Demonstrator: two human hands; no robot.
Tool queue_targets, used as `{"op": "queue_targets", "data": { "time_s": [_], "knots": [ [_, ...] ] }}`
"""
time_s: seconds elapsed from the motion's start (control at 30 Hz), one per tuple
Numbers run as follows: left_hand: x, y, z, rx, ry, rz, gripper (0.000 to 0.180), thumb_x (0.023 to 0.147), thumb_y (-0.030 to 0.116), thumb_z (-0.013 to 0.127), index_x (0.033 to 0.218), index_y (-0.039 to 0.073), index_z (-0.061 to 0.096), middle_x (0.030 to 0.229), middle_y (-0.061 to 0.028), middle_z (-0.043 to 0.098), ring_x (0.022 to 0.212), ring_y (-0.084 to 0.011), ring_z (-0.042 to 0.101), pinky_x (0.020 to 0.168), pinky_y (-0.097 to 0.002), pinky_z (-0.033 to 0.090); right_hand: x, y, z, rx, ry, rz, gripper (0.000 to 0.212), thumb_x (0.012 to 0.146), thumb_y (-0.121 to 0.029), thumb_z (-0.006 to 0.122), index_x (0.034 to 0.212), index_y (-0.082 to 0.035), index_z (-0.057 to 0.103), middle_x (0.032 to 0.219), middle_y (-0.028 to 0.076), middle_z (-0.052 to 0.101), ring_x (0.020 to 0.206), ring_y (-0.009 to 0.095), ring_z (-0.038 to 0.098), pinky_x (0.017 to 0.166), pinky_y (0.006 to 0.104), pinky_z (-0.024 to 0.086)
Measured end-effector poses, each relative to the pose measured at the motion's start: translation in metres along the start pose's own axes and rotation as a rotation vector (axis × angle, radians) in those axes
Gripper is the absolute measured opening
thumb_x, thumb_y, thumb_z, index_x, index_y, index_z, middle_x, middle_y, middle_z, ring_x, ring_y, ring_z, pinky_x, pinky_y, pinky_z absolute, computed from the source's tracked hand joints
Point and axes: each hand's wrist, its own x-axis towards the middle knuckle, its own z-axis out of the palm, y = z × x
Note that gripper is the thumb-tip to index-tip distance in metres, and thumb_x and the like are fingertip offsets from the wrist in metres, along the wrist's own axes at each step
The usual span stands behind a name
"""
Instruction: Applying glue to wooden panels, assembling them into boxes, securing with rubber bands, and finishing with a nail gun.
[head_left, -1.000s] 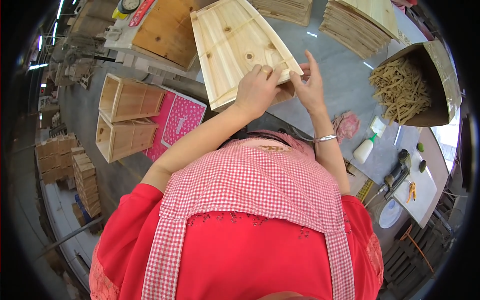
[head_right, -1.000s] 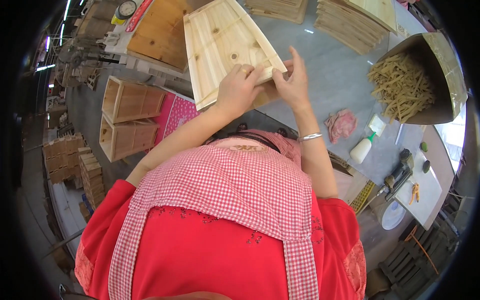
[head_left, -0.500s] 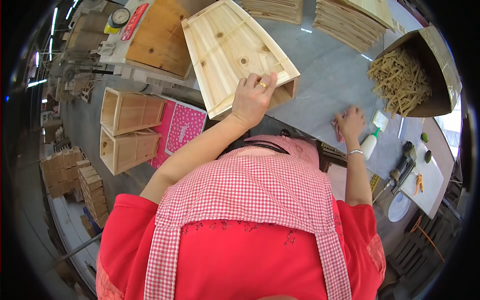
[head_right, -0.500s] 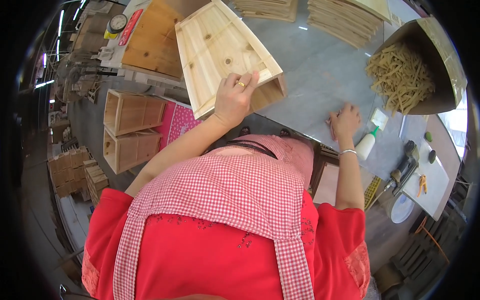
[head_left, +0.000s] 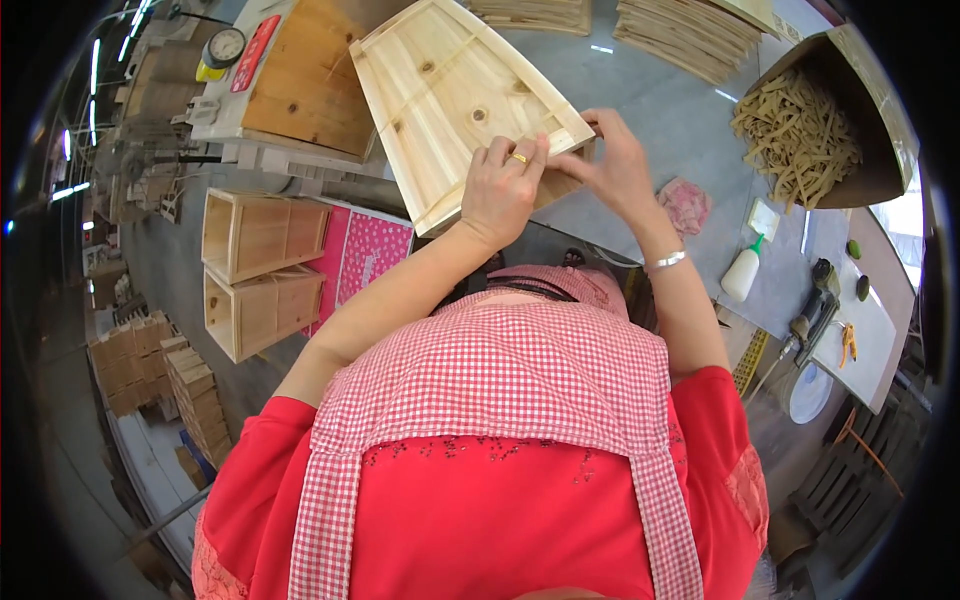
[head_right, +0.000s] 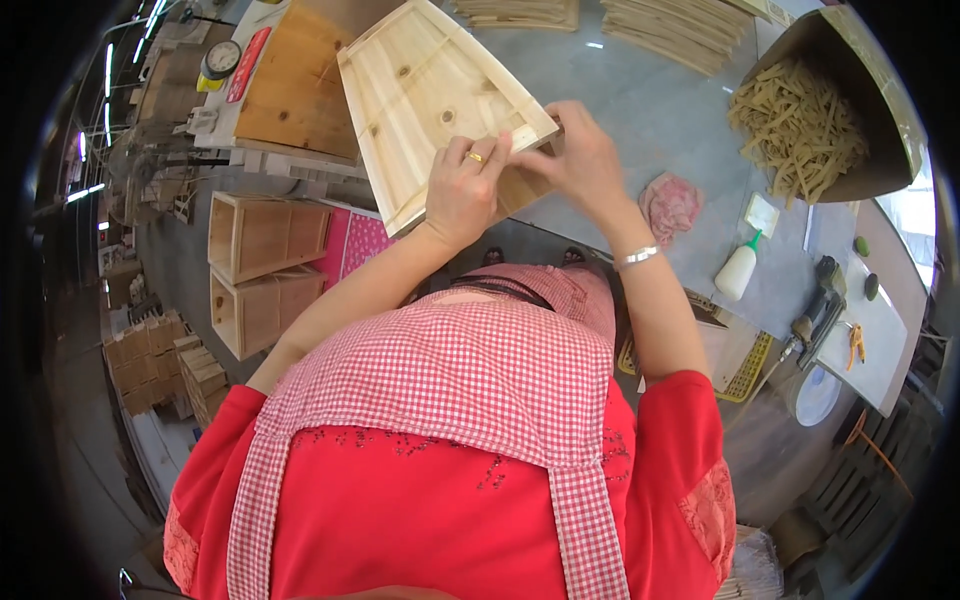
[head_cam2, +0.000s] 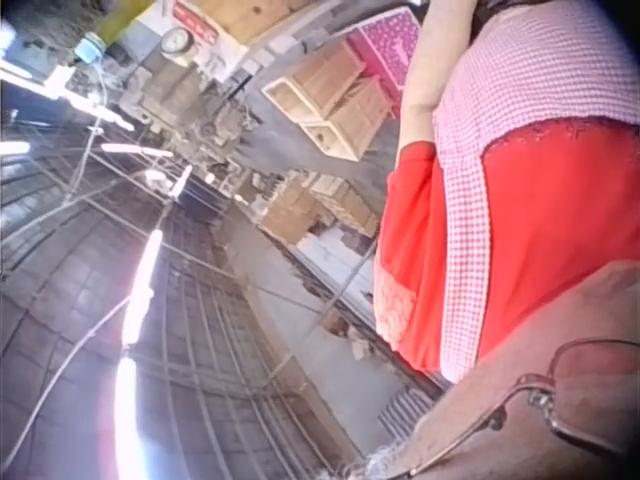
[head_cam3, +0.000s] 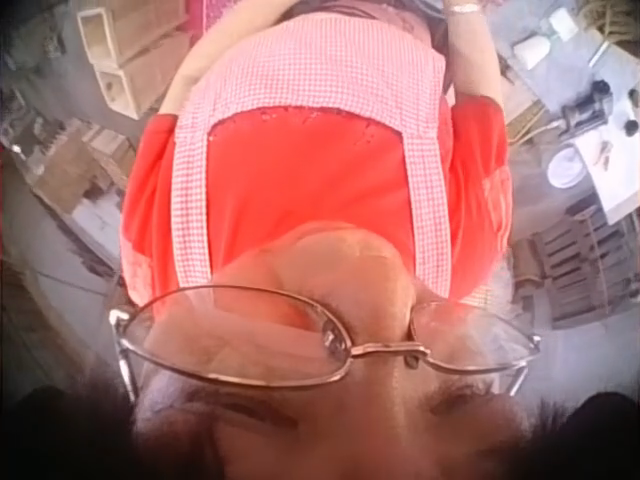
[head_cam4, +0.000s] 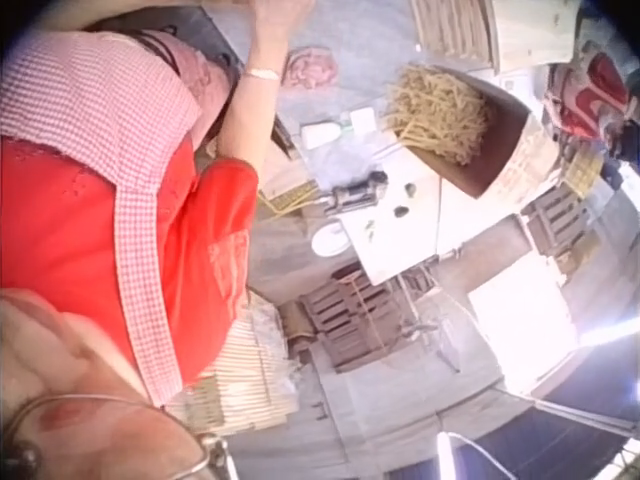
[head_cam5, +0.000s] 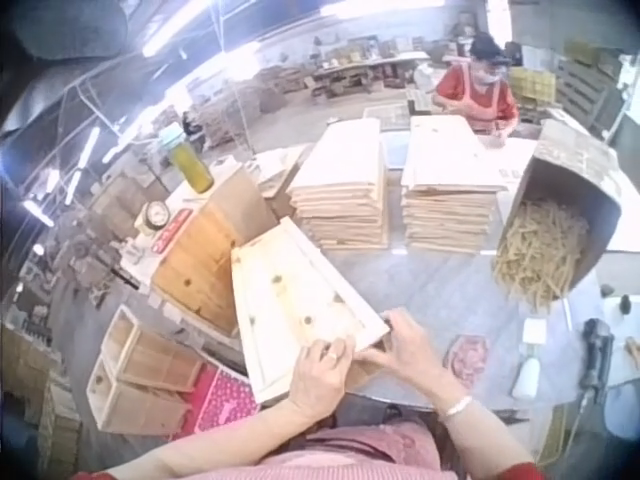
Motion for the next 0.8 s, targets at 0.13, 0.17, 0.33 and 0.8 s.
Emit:
{"op": "queue_targets", "data": {
  "time_s": [0.13,0.17,0.33,0.8],
  "knots": [
    [-0.001,-0.001,0.0,0.0,-0.026,-0.003,0.047,0.079,0.008,0.059,0.124,-0.002,0.061,0.101,-0.0067,0.062,0.09,-0.0268,0.055,0.074,-0.0393,0.046,0.018,0.006,-0.012,0.077,-0.171,-0.005,0.048,0.077,-0.031,0.084,0.108,-0.002,0.062,0.1,0.014,0.067,0.089,0.026,0.067,0.078,0.0337,0.055],
    [0.0,-0.002,0.002,-0.028,0.0,0.02,0.047,0.078,0.007,0.059,0.124,-0.001,0.061,0.102,-0.0074,0.063,0.091,-0.0277,0.056,0.075,-0.0401,0.046,0.017,0.01,-0.013,0.076,-0.165,0.039,0.046,0.077,-0.031,0.083,0.106,-0.002,0.061,0.099,0.013,0.067,0.089,0.025,0.067,0.079,0.0339,0.055],
    [0.006,0.0,0.0,-0.095,-0.009,0.025,0.05,0.075,0.002,0.061,0.125,0.0,0.061,0.104,-0.0101,0.062,0.09,-0.0303,0.055,0.079,-0.0419,0.047,0.005,0.012,-0.009,0.005,0.009,-0.133,0.045,0.079,-0.032,0.082,0.106,-0.003,0.062,0.097,0.011,0.067,0.085,0.026,0.067,0.075,0.0351,0.055],
    [0.007,0.0,0.0,-0.058,0.008,0.028,0.052,0.072,-0.001,0.061,0.123,-0.002,0.062,0.102,-0.0104,0.064,0.087,-0.0299,0.055,0.076,-0.0418,0.045,-0.134,0.155,-0.054,-0.724,0.095,0.526,0.037,0.078,-0.014,0.066,0.115,-0.018,0.068,0.112,0.012,0.065,0.102,0.031,0.063,0.085,0.0433,0.053]
  ]
}}
